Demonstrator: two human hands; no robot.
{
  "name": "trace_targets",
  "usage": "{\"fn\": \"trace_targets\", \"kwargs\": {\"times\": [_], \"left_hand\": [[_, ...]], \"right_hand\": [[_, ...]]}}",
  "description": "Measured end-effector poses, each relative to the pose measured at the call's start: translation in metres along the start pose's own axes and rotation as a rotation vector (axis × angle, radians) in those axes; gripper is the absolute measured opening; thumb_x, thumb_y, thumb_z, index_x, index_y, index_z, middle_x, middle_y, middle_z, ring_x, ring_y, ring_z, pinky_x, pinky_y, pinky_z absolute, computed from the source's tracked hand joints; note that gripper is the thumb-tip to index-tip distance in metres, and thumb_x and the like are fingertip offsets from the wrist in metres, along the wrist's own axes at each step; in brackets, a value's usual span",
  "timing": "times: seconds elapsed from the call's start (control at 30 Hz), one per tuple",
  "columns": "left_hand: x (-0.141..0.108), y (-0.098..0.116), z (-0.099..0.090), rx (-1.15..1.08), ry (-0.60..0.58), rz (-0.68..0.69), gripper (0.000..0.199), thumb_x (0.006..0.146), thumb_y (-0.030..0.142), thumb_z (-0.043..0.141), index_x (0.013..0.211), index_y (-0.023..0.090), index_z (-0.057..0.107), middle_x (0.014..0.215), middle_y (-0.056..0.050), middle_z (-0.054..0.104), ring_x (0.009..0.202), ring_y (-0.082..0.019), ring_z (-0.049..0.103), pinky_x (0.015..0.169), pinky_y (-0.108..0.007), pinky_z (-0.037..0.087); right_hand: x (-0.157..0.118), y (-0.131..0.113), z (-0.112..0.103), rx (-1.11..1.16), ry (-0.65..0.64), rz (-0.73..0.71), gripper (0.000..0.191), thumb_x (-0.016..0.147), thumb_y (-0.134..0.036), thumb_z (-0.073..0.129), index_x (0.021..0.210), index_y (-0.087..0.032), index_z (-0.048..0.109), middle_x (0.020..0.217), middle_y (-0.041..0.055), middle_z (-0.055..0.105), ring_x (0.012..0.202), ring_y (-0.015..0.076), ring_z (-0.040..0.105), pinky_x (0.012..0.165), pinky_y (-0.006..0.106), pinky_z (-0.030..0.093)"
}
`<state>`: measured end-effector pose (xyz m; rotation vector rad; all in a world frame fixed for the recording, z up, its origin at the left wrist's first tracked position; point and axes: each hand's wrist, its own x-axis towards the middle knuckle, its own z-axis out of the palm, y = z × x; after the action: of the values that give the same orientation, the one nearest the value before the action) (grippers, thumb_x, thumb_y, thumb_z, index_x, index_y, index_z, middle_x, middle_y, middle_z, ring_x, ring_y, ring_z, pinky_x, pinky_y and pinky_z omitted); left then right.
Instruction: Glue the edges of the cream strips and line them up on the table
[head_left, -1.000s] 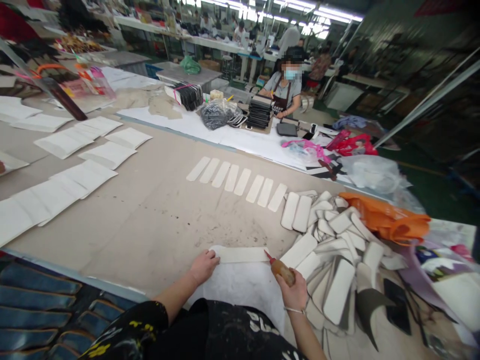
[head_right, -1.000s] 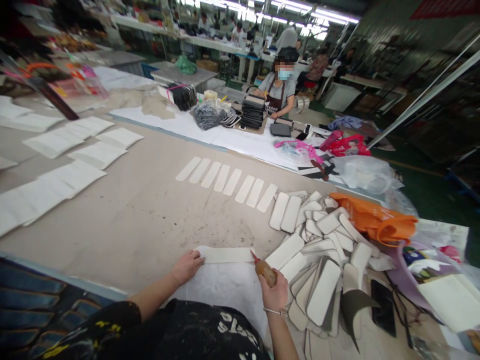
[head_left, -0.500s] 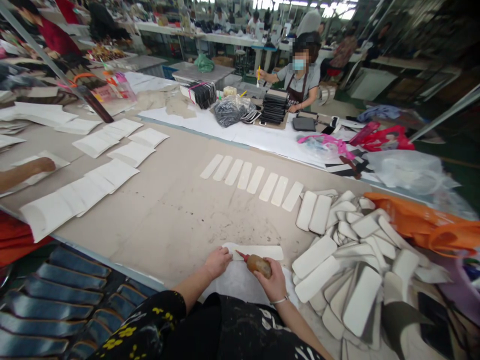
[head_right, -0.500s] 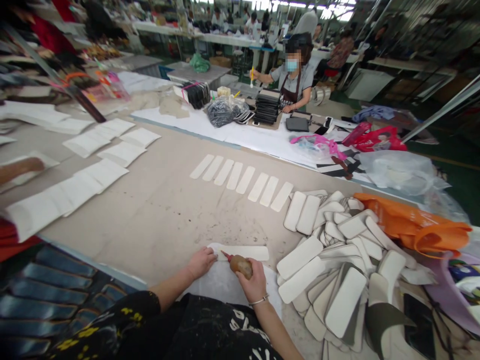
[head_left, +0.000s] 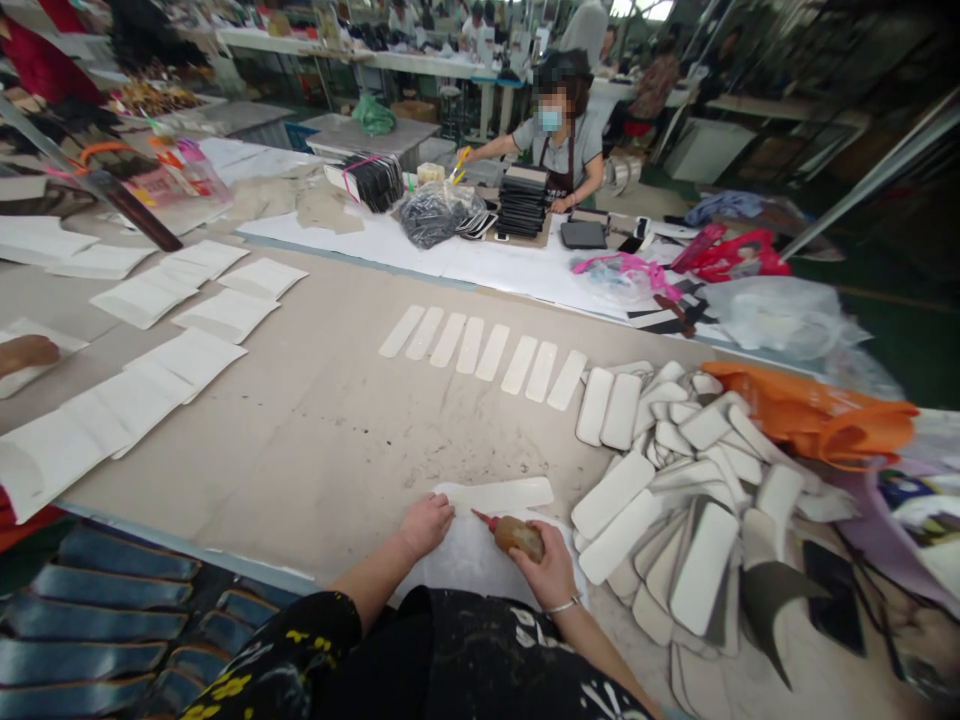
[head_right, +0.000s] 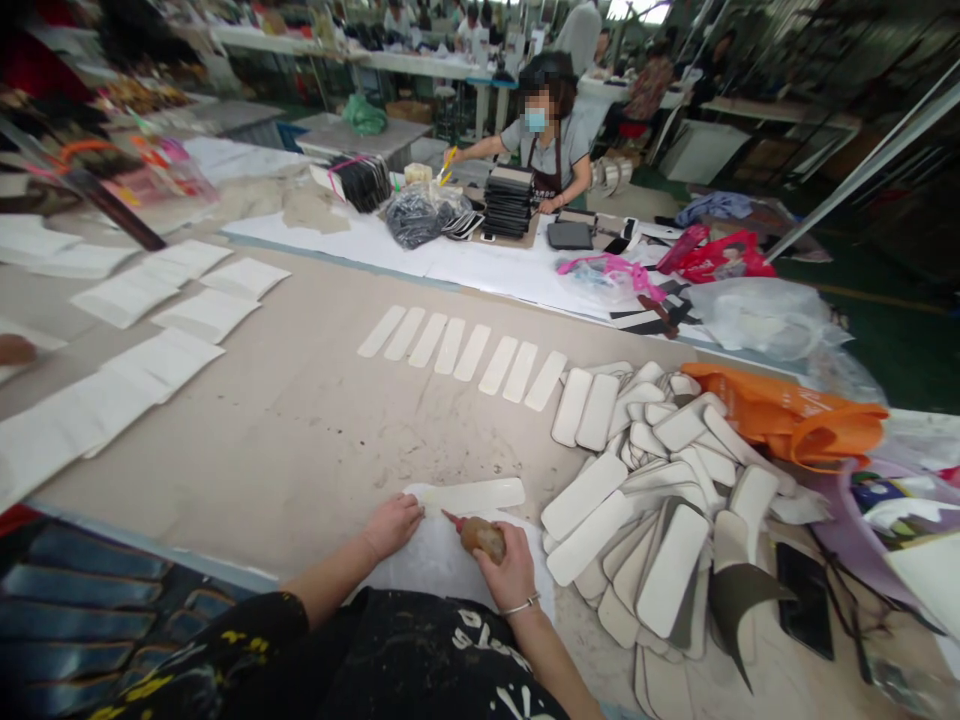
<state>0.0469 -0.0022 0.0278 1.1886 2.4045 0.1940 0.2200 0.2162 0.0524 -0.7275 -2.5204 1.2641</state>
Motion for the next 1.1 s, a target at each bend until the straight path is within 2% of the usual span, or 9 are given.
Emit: {"fn": "trace_targets", "kwargs": {"times": [0.23, 0.37, 0.47, 0.53, 0.73, 0.8, 0.9, 1.1], "left_hand": [[0.004, 0.004, -0.01, 0.05, -0.067, 0.029, 0.027, 0.096, 0.02, 0.042, 0.088, 0.016, 0.067, 0.097, -0.01, 0.062, 0.098, -0.024, 0.056, 0.085, -0.035, 0.047], [0.006, 0.006, -0.013, 0.066, -0.083, 0.023, 0.028, 0.096, 0.02, 0.041, 0.087, 0.015, 0.067, 0.098, -0.01, 0.063, 0.099, -0.025, 0.056, 0.085, -0.035, 0.047], [0.006, 0.007, -0.012, 0.065, -0.08, 0.015, 0.028, 0.095, 0.019, 0.041, 0.087, 0.015, 0.067, 0.098, -0.01, 0.063, 0.099, -0.025, 0.056, 0.086, -0.035, 0.047], [0.007, 0.008, -0.011, 0.065, -0.076, 0.015, 0.028, 0.095, 0.018, 0.041, 0.087, 0.015, 0.067, 0.098, -0.011, 0.063, 0.099, -0.025, 0.056, 0.087, -0.035, 0.047], [0.007, 0.01, -0.015, 0.084, -0.097, -0.013, 0.027, 0.095, 0.019, 0.041, 0.091, 0.015, 0.068, 0.1, -0.011, 0.064, 0.102, -0.026, 0.056, 0.087, -0.035, 0.047], [0.008, 0.012, -0.017, 0.093, -0.11, -0.017, 0.027, 0.095, 0.019, 0.041, 0.091, 0.015, 0.068, 0.101, -0.011, 0.064, 0.102, -0.026, 0.056, 0.088, -0.035, 0.047], [0.008, 0.014, -0.02, 0.101, -0.121, -0.03, 0.026, 0.095, 0.019, 0.041, 0.092, 0.015, 0.067, 0.103, -0.012, 0.063, 0.103, -0.026, 0.056, 0.088, -0.035, 0.047], [0.008, 0.013, -0.015, 0.078, -0.098, -0.029, 0.024, 0.095, 0.018, 0.043, 0.09, 0.015, 0.066, 0.101, -0.011, 0.063, 0.102, -0.025, 0.056, 0.088, -0.035, 0.047]], "right_hand": [[-0.004, 0.035, -0.051, -0.155, 0.182, 0.142, 0.05, 0.069, -0.052, 0.067, 0.103, -0.015, 0.063, 0.097, 0.0123, 0.066, 0.092, 0.0306, 0.061, 0.086, 0.049, 0.051], [-0.006, 0.045, -0.067, -0.225, 0.296, 0.167, 0.056, 0.071, -0.056, 0.064, 0.105, -0.012, 0.062, 0.097, 0.015, 0.065, 0.092, 0.0313, 0.061, 0.087, 0.051, 0.051], [-0.007, 0.043, -0.066, -0.22, 0.351, 0.165, 0.057, 0.071, -0.057, 0.064, 0.106, -0.012, 0.062, 0.098, 0.016, 0.064, 0.092, 0.0323, 0.061, 0.085, 0.051, 0.051], [-0.007, 0.037, -0.058, -0.153, 0.332, 0.131, 0.056, 0.071, -0.055, 0.066, 0.107, -0.013, 0.062, 0.099, 0.016, 0.065, 0.093, 0.0325, 0.061, 0.085, 0.051, 0.052], [0.002, 0.004, -0.016, -0.003, 0.109, -0.022, 0.04, 0.069, -0.038, 0.072, 0.103, -0.019, 0.063, 0.098, 0.0086, 0.067, 0.093, 0.0271, 0.063, 0.086, 0.045, 0.054], [0.006, -0.002, -0.009, -0.004, 0.067, -0.048, 0.037, 0.069, -0.033, 0.071, 0.103, -0.02, 0.064, 0.098, 0.0079, 0.067, 0.094, 0.0266, 0.062, 0.087, 0.045, 0.054], [0.011, 0.008, -0.017, -0.034, 0.109, -0.012, 0.038, 0.069, -0.035, 0.069, 0.103, -0.02, 0.063, 0.096, 0.0079, 0.066, 0.093, 0.0265, 0.062, 0.086, 0.045, 0.053], [0.012, 0.053, -0.065, -0.163, 0.275, 0.151, 0.051, 0.068, -0.051, 0.068, 0.105, -0.016, 0.063, 0.097, 0.012, 0.065, 0.093, 0.0293, 0.061, 0.087, 0.049, 0.052]]}}
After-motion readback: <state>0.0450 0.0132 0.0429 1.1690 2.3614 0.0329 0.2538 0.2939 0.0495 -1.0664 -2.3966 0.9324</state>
